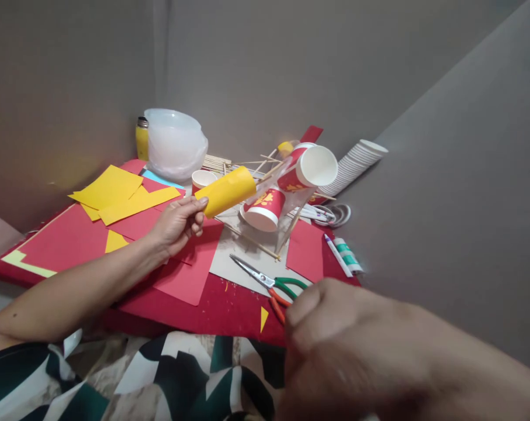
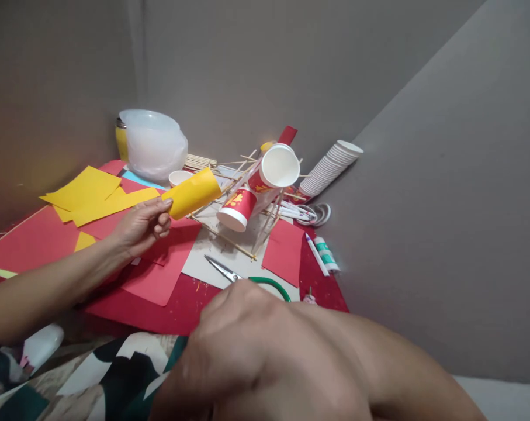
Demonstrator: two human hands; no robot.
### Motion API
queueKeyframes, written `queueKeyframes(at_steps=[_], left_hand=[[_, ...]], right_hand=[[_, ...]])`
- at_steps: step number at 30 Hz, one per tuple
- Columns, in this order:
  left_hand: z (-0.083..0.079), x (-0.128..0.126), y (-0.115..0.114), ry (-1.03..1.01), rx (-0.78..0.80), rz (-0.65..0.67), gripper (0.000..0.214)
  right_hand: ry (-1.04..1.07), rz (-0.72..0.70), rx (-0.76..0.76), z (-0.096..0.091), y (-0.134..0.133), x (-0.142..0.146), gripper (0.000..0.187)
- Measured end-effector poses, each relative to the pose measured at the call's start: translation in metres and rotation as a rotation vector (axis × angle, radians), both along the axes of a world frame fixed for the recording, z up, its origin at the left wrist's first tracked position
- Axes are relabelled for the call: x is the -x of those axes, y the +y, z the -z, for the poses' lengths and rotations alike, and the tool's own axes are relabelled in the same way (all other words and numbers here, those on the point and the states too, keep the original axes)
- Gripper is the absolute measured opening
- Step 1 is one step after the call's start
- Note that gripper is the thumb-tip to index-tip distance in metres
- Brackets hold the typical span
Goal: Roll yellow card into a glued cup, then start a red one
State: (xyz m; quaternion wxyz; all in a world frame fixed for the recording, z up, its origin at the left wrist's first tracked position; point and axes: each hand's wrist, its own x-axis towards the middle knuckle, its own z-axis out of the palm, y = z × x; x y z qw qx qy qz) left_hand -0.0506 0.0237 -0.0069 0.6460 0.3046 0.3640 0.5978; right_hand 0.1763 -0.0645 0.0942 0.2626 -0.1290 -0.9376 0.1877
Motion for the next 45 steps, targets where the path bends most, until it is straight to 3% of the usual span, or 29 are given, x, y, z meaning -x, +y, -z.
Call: queueKeyframes(at_steps=[2, 5, 7, 10, 17, 24, 36, 45], left_hand=[[-0.003, -0.001, -0.004, 0.005, -0.011, 0.044, 0.025], [-0.008, -0.001, -0.010, 0.046, -0.028, 0.135, 0.031], [-0.009, -0.001, -0.012, 0.095, -0.042, 0.186, 0.032], [-0.011, 0.001, -0.014, 0.177, -0.072, 0.218, 0.030], [-0.019, 0.010, -0.012, 0.371, -0.209, 0.138, 0.031], [-0.018, 0.015, -0.007, 0.496, -0.201, 0.362, 0.025], [0.001, 0.013, 0.002, 0.480, -0.180, 0.503, 0.027], [-0.003, -0.001, -0.004, 0.539, -0.080, 0.476, 0.036]], right_hand=[[0.040, -0.099, -0.029, 0.002, 0.007, 0.007, 0.016], [0.267, 0.188, -0.297, 0.019, 0.025, 0.020, 0.033], [0.255, 0.346, -0.477, 0.034, 0.038, 0.027, 0.031], [0.198, 0.450, -0.558, 0.053, 0.051, 0.033, 0.026], [0.143, 0.561, -0.482, 0.073, 0.050, 0.039, 0.027], [0.098, 0.548, -0.476, 0.086, 0.051, 0.044, 0.025], [0.101, 0.671, -0.326, 0.111, 0.060, 0.047, 0.016], [0.095, 0.659, -0.189, 0.118, 0.059, 0.030, 0.018]])
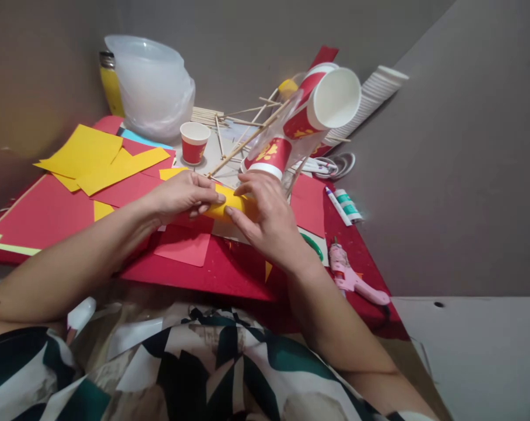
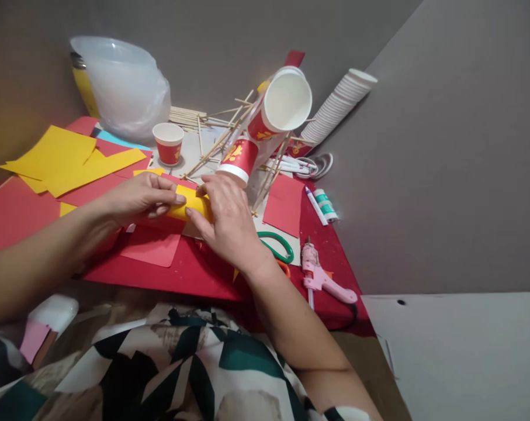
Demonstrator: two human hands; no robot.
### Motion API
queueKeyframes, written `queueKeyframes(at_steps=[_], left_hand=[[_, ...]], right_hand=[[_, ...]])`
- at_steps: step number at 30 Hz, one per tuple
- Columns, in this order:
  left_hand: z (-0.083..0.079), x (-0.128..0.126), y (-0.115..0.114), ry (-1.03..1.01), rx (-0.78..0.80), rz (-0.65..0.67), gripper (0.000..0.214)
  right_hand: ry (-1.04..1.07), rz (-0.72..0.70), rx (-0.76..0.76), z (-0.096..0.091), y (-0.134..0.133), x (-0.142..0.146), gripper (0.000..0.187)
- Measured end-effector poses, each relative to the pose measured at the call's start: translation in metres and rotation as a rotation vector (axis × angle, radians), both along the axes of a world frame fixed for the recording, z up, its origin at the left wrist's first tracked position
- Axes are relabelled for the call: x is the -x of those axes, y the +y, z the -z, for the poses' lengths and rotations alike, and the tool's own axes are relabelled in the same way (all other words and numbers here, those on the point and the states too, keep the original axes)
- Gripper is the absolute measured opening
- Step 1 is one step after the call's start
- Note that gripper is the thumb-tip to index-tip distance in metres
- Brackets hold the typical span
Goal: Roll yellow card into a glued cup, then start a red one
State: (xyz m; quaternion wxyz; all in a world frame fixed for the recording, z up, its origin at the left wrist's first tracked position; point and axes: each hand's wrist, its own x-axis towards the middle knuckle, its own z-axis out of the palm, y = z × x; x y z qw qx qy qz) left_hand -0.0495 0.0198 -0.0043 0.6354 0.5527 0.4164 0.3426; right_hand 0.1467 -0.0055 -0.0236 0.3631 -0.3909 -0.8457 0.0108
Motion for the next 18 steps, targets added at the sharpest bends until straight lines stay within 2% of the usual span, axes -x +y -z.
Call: queueKeyframes(at_steps=[7, 13, 18], left_hand=[[0.002, -0.010, -0.006, 0.014, 0.007, -0.018, 0.038], [0.005, -0.012, -0.003, 0.036, 0.089, -0.051, 0.039], [0.005, -0.014, -0.002, 0.086, 0.076, -0.064, 0.046]], right_hand=[[0.005, -0.006, 0.082, 0.000, -0.002, -0.009, 0.016], [0.054, -0.014, 0.149, 0.007, 0.003, -0.011, 0.002], [0.095, -0.038, 0.196, 0.006, 0.006, -0.013, 0.005]])
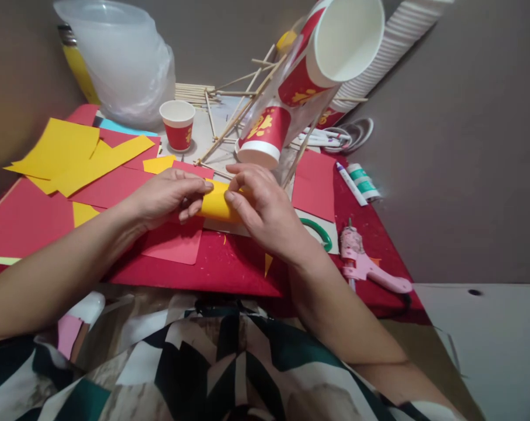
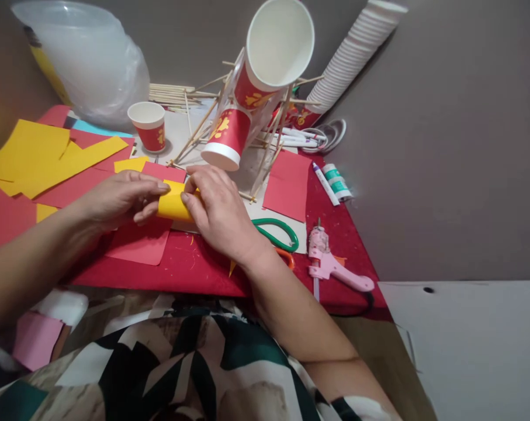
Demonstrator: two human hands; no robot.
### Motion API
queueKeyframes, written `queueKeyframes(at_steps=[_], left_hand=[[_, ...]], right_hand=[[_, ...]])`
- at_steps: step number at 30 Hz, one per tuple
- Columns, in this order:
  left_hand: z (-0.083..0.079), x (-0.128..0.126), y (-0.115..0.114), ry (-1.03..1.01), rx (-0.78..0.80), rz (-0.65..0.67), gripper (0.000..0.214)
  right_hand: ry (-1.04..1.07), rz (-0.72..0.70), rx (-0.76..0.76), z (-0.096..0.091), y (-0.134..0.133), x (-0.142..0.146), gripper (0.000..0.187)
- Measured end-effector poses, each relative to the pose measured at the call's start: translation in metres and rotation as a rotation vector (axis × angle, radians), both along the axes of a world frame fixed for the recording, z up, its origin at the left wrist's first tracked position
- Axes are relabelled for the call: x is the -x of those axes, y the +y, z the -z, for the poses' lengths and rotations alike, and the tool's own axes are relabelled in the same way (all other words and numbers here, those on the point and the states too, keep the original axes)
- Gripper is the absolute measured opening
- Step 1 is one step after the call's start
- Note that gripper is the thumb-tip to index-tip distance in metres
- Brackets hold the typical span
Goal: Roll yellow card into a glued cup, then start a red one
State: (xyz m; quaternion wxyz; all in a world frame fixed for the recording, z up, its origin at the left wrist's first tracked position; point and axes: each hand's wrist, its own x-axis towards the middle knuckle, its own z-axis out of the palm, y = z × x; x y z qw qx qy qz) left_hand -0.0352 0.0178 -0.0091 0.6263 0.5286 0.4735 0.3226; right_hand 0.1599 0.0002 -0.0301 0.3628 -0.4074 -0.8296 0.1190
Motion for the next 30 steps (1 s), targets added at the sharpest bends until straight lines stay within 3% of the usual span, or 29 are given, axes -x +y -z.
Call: queueKeyframes(at_steps=[14, 20, 23, 30], left_hand=[[0.0020, 0.0045, 0.0011, 0.021, -0.061, 0.076, 0.043], [-0.0016, 0.0026, -0.0019, 0.052, -0.095, 0.107, 0.025], [-0.0028, 0.0028, -0.0022, 0.085, -0.101, 0.118, 0.026], [-0.0041, 0.0013, -0.0052, 0.097, -0.114, 0.078, 0.028]], right_hand=[[0.033, 0.021, 0.017, -0.0006, 0.0010, -0.0007, 0.006], [0.047, 0.019, 0.032, -0.0013, 0.0013, -0.0014, 0.005], [0.062, 0.013, 0.036, -0.0006, 0.0020, -0.0014, 0.006], [0.055, 0.037, -0.011, 0.0001, 0.0016, -0.0010, 0.006]])
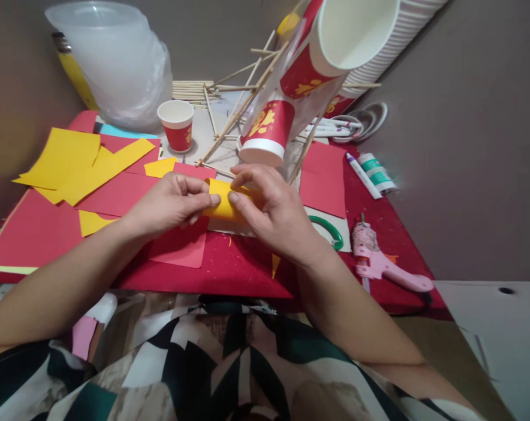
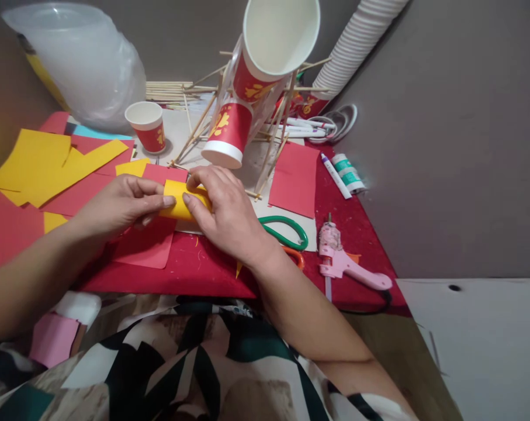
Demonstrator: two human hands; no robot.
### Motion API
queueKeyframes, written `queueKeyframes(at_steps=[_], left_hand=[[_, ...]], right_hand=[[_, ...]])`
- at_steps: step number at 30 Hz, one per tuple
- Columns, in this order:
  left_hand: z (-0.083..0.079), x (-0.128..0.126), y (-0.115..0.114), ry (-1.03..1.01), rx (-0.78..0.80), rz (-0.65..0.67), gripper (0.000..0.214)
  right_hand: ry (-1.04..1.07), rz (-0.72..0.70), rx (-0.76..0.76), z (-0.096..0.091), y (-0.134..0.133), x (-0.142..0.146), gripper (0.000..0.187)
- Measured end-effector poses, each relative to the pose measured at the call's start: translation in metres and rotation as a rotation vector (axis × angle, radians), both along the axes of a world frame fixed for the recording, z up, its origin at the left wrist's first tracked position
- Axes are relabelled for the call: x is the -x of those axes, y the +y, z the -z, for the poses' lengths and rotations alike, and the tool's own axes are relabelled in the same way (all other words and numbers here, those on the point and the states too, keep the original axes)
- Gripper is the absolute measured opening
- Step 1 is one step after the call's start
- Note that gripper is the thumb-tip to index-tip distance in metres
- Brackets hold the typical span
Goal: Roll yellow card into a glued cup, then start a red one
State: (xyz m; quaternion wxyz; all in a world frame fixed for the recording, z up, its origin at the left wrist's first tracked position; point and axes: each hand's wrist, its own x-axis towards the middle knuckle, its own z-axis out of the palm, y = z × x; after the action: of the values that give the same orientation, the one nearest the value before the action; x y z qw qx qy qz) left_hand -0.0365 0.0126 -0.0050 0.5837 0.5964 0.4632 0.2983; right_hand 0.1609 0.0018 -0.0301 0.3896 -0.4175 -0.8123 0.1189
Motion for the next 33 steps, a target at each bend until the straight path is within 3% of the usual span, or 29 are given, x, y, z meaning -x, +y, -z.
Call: queueKeyframes(at_steps=[10, 25, 33], left_hand=[[0.000, 0.002, -0.002, -0.061, -0.015, -0.012, 0.032], [-0.010, 0.017, -0.001, -0.219, -0.015, -0.064, 0.026], [-0.006, 0.017, 0.000, -0.412, -0.077, -0.174, 0.026]], right_hand=[[0.017, -0.042, -0.101, 0.004, -0.002, 0.003, 0.021], [0.749, 0.227, -0.412, -0.001, -0.010, 0.009, 0.013], [0.865, 0.237, -0.315, 0.001, -0.006, 0.010, 0.011]])
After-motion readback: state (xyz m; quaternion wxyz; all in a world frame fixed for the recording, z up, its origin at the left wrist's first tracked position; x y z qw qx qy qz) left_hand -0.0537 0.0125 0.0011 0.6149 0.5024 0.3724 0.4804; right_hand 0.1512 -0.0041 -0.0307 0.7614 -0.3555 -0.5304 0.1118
